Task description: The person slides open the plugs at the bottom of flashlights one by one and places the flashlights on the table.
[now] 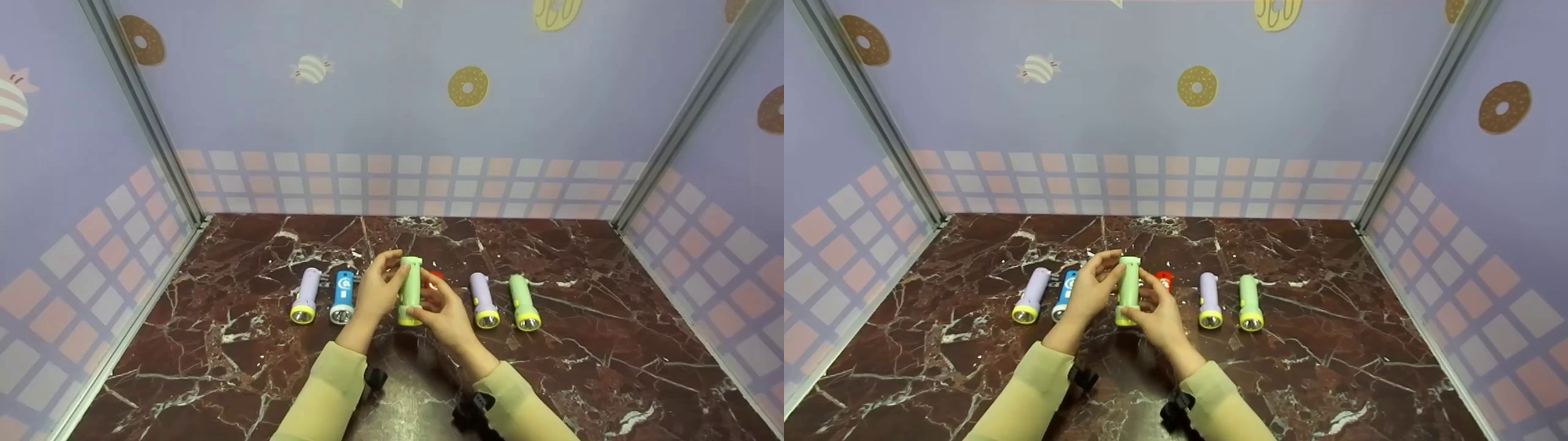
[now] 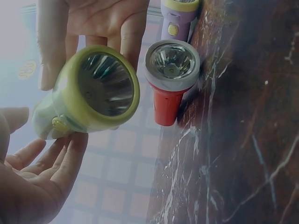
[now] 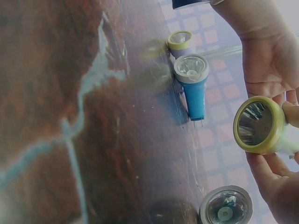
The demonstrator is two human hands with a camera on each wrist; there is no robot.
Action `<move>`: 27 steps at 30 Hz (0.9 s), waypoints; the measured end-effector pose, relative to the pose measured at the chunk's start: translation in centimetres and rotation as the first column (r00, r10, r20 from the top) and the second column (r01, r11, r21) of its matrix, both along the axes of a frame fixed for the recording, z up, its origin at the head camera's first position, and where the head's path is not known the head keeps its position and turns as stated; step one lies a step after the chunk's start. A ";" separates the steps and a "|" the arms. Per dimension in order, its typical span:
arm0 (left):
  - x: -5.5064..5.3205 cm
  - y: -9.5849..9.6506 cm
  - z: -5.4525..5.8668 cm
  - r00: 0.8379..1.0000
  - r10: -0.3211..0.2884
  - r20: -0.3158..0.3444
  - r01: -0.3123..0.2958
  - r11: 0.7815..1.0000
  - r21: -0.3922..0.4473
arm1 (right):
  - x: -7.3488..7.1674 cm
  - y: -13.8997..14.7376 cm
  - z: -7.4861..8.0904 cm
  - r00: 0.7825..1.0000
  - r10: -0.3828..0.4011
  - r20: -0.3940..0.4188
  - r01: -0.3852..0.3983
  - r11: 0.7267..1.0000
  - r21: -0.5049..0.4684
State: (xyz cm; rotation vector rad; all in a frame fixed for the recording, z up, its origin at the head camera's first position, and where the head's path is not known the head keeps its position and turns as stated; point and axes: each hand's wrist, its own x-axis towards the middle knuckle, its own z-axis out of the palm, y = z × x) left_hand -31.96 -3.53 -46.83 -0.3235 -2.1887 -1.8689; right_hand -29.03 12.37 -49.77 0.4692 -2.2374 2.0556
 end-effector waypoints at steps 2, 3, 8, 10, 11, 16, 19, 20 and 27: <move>0.0 -0.1 0.0 1.000 -0.009 -0.006 0.009 1.000 0.012 | 0.0 0.0 0.0 1.000 0.000 -0.007 0.000 1.000 0.001; 0.0 -0.1 0.0 1.000 -0.015 -0.007 0.016 1.000 0.017 | 0.0 0.0 0.0 1.000 0.002 -0.009 -0.002 1.000 0.003; -0.1 -0.4 0.1 0.999 -0.046 -0.011 0.046 0.999 0.014 | 0.1 0.0 -0.1 1.000 0.005 -0.011 -0.005 1.000 0.028; -0.1 -0.5 0.2 0.998 -0.054 -0.012 0.054 0.998 0.011 | 0.1 0.0 -0.1 1.000 0.004 -0.017 -0.003 0.999 0.039; -0.2 -0.5 0.2 0.998 -0.057 -0.014 0.058 0.998 0.010 | 0.1 0.0 -0.1 1.000 0.003 -0.018 -0.002 0.999 0.041; -0.3 -0.6 0.1 0.998 -0.066 -0.010 0.066 0.998 0.005 | 0.2 0.0 0.0 1.000 0.000 -0.020 0.001 0.999 0.047; -0.3 -0.6 0.2 0.998 -0.067 -0.001 0.067 0.998 -0.003 | 0.2 0.0 0.0 1.000 -0.001 -0.017 0.001 0.999 0.049; -0.3 -0.7 0.2 0.998 -0.067 0.002 0.067 0.998 -0.006 | 0.2 0.0 0.0 1.000 0.001 -0.016 0.000 0.999 0.047; -0.2 -0.8 0.3 0.996 -0.085 0.016 0.086 0.996 -0.020 | 0.1 0.0 0.0 1.000 -0.013 -0.013 0.014 0.998 0.058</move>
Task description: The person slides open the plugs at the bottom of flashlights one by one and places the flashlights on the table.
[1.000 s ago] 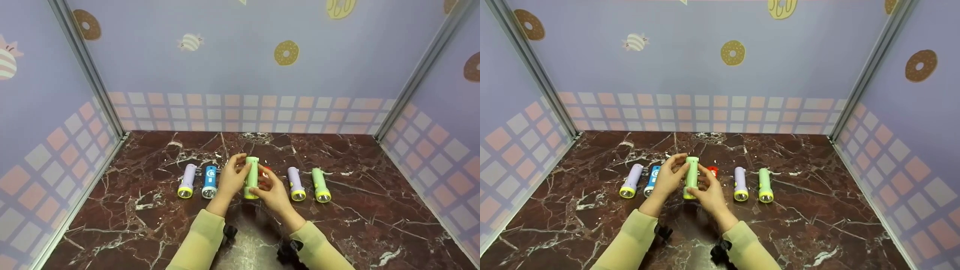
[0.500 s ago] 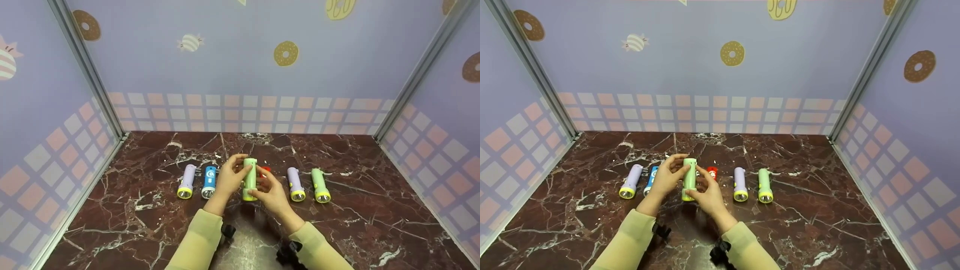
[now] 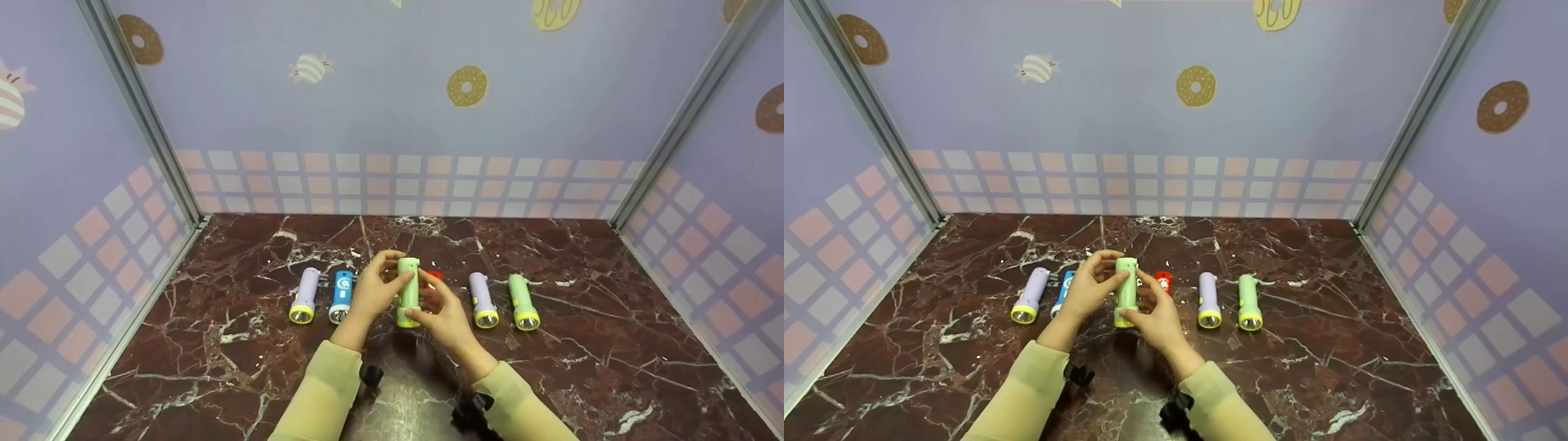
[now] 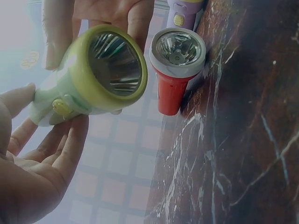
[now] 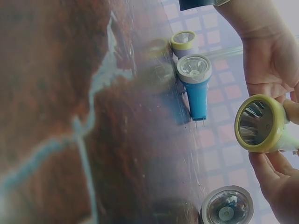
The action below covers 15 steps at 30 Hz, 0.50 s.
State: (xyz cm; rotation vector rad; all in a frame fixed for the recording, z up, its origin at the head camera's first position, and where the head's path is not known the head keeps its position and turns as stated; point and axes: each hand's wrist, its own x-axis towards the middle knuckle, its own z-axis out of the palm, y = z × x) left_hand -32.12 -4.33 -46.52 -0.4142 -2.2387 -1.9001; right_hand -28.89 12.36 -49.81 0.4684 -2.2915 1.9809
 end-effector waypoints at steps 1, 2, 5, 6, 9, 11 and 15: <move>0.0 0.0 0.0 1.000 -0.002 0.003 0.002 1.000 0.000 | 0.0 0.0 0.0 1.000 -0.001 0.000 0.001 1.000 0.001; 0.0 0.0 0.0 1.000 -0.002 0.005 0.002 1.000 0.000 | 0.0 0.0 0.0 1.000 -0.003 0.000 0.003 1.000 0.003; -0.1 0.0 -0.1 1.000 0.000 0.002 0.000 1.000 0.005 | 0.0 0.0 0.1 1.000 -0.008 0.005 0.008 1.000 0.005; -0.2 0.0 -0.1 1.000 0.000 -0.001 0.000 1.000 0.005 | 0.0 0.0 0.1 1.000 -0.008 0.004 0.008 1.000 0.005; -0.2 0.0 -0.1 1.000 0.000 -0.013 0.000 1.000 0.000 | 0.0 -0.1 0.1 1.000 -0.011 0.000 0.011 1.000 0.006; -0.1 0.0 -0.1 1.000 0.004 -0.021 -0.004 1.000 -0.014 | 0.0 -0.1 0.1 1.000 -0.012 -0.011 0.012 1.000 0.008; -0.1 -0.1 -0.1 0.999 0.009 -0.037 -0.010 0.999 -0.035 | 0.1 -0.1 0.0 1.000 -0.018 -0.016 0.018 1.000 0.020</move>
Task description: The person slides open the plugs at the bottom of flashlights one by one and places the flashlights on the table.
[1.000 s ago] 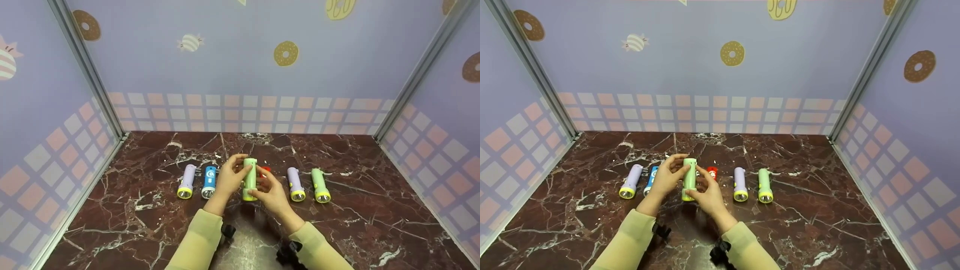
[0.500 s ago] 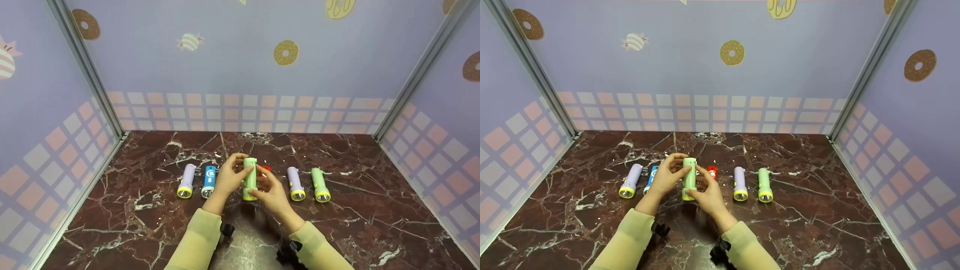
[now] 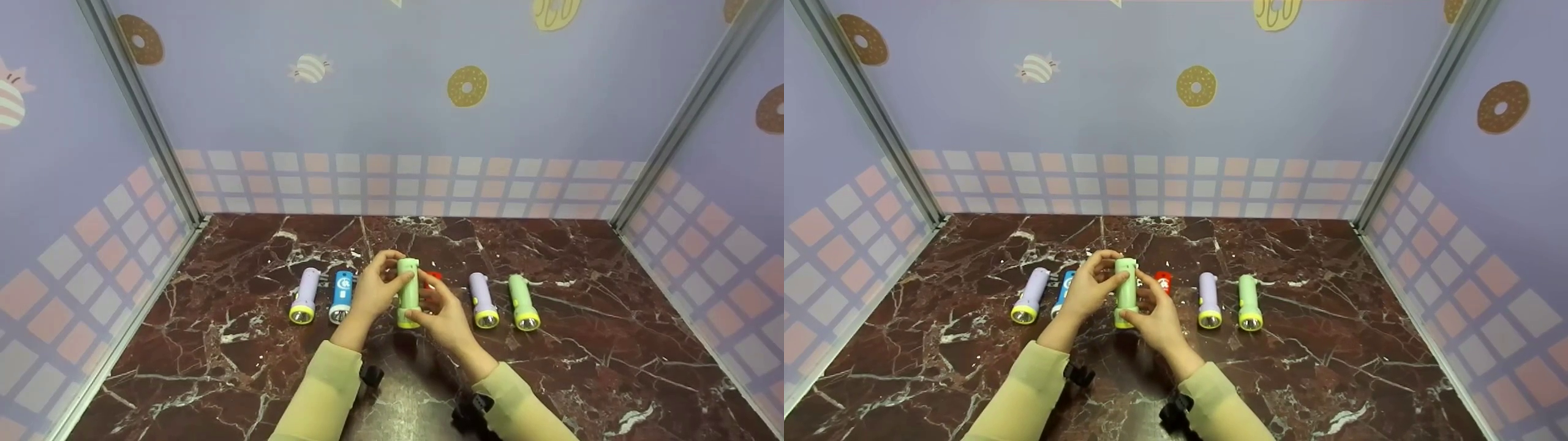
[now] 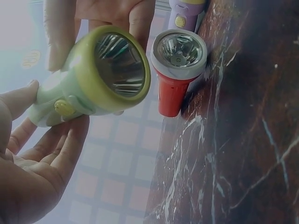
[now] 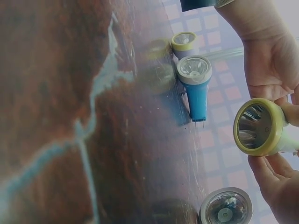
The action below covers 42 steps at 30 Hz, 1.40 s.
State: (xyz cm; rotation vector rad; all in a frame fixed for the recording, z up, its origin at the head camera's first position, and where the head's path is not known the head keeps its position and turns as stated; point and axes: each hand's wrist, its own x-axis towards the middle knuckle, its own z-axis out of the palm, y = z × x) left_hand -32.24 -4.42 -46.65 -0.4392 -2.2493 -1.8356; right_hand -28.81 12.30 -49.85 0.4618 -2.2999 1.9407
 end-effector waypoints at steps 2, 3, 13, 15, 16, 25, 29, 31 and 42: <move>0.0 0.0 0.0 1.000 -0.002 -0.008 0.002 1.000 -0.002 | 0.0 0.0 -0.1 1.000 0.002 0.003 -0.002 1.000 0.000; 0.0 -0.1 -0.1 1.000 -0.002 -0.010 0.002 1.000 0.000 | 0.0 0.0 -0.1 1.000 0.003 0.007 -0.003 1.000 0.000; -0.1 -0.1 -0.1 0.999 0.001 -0.032 -0.001 1.000 0.006 | 0.1 -0.1 -0.1 1.000 0.017 0.025 -0.017 1.000 -0.004; -0.1 -0.1 0.0 0.999 -0.001 -0.032 0.001 1.000 0.005 | 0.2 -0.2 0.0 0.999 0.020 0.026 -0.020 1.000 -0.010; 0.0 -0.1 0.0 1.000 -0.003 -0.028 0.003 1.000 0.007 | 0.2 -0.2 0.0 0.999 0.022 0.027 -0.022 1.000 -0.015; 0.0 -0.1 0.0 1.000 -0.006 -0.017 0.006 1.000 0.011 | 0.1 -0.2 -0.1 0.999 0.018 0.030 -0.018 1.000 -0.011; 0.1 -0.1 0.1 1.000 -0.005 -0.023 0.005 1.000 0.006 | 0.1 -0.2 -0.1 0.999 0.014 0.030 -0.013 1.000 -0.007; 0.1 -0.1 0.1 1.000 -0.004 -0.029 0.005 1.000 0.009 | 0.1 -0.2 -0.1 0.999 0.017 0.029 -0.017 1.000 -0.005; 0.2 0.1 0.2 1.000 0.007 -0.019 -0.006 1.000 0.013 | 0.2 -0.1 0.0 0.999 0.028 0.033 -0.028 1.000 -0.012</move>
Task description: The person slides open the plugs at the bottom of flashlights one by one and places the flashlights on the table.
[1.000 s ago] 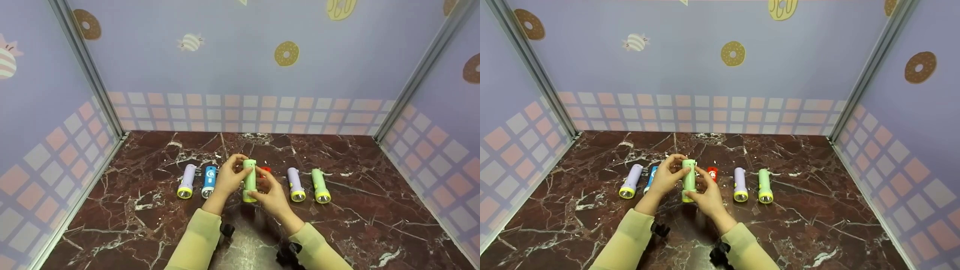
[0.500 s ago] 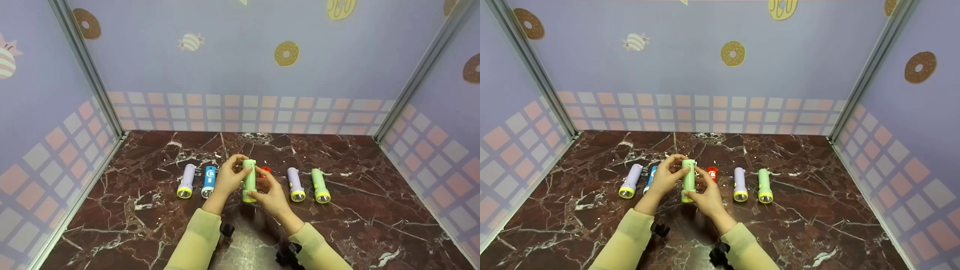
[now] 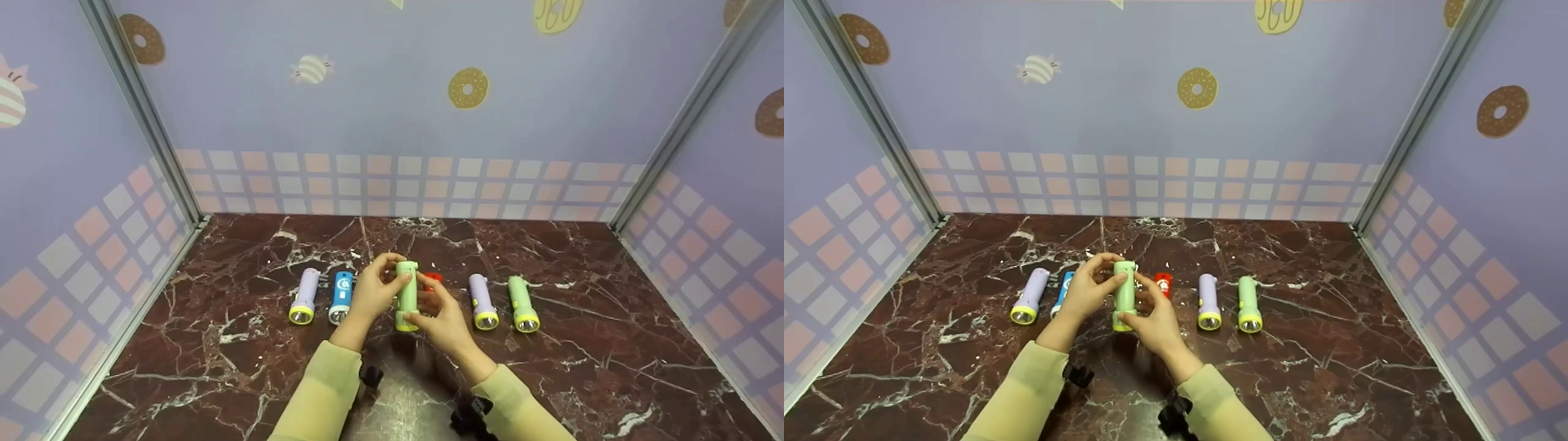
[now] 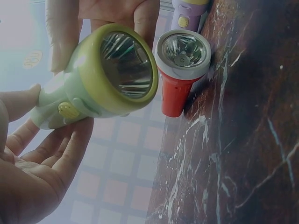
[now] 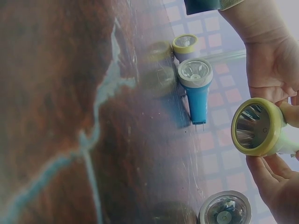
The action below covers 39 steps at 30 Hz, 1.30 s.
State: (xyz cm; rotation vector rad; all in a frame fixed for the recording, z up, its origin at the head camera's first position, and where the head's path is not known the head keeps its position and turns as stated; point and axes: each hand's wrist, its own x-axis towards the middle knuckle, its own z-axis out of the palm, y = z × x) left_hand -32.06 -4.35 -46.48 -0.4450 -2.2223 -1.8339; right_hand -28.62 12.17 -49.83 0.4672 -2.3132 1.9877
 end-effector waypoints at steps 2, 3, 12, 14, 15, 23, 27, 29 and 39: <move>0.0 0.0 0.0 1.000 0.001 0.006 -0.001 1.000 0.006 | 0.0 0.0 0.0 1.000 0.004 -0.012 -0.004 1.000 -0.001; 0.0 0.1 0.0 1.000 0.002 0.007 -0.002 1.000 0.006 | 0.0 0.0 0.0 1.000 0.005 -0.017 -0.005 1.000 -0.002; 0.0 0.0 -0.2 1.000 0.011 -0.006 -0.011 1.000 -0.011 | 0.0 0.0 -0.1 1.000 0.012 -0.027 -0.012 1.000 -0.010; 0.0 0.0 -0.2 1.000 0.009 -0.010 -0.009 1.000 -0.009 | 0.0 0.0 -0.1 0.999 0.012 -0.030 -0.012 1.000 -0.012; 0.0 0.0 -0.2 1.000 0.007 -0.009 -0.007 1.000 -0.008 | 0.0 0.0 -0.1 0.999 0.010 -0.030 -0.011 1.000 -0.011; -0.1 -0.1 -0.4 1.000 0.003 -0.008 -0.004 1.000 -0.017 | 0.0 -0.1 -0.2 1.000 0.010 -0.016 -0.010 1.000 -0.010; -0.2 -0.1 -0.3 1.000 0.005 0.000 -0.005 1.000 -0.025 | 0.0 -0.1 -0.2 1.000 0.013 -0.020 -0.013 1.000 -0.013; -0.2 -0.1 -0.3 1.000 0.002 0.005 -0.002 1.000 -0.024 | 0.0 -0.1 -0.2 1.000 0.013 -0.020 -0.014 1.000 -0.014; 0.0 -0.1 -0.3 1.000 -0.015 -0.008 0.015 0.999 -0.029 | 0.0 0.0 -0.1 1.000 0.007 -0.029 -0.007 1.000 0.010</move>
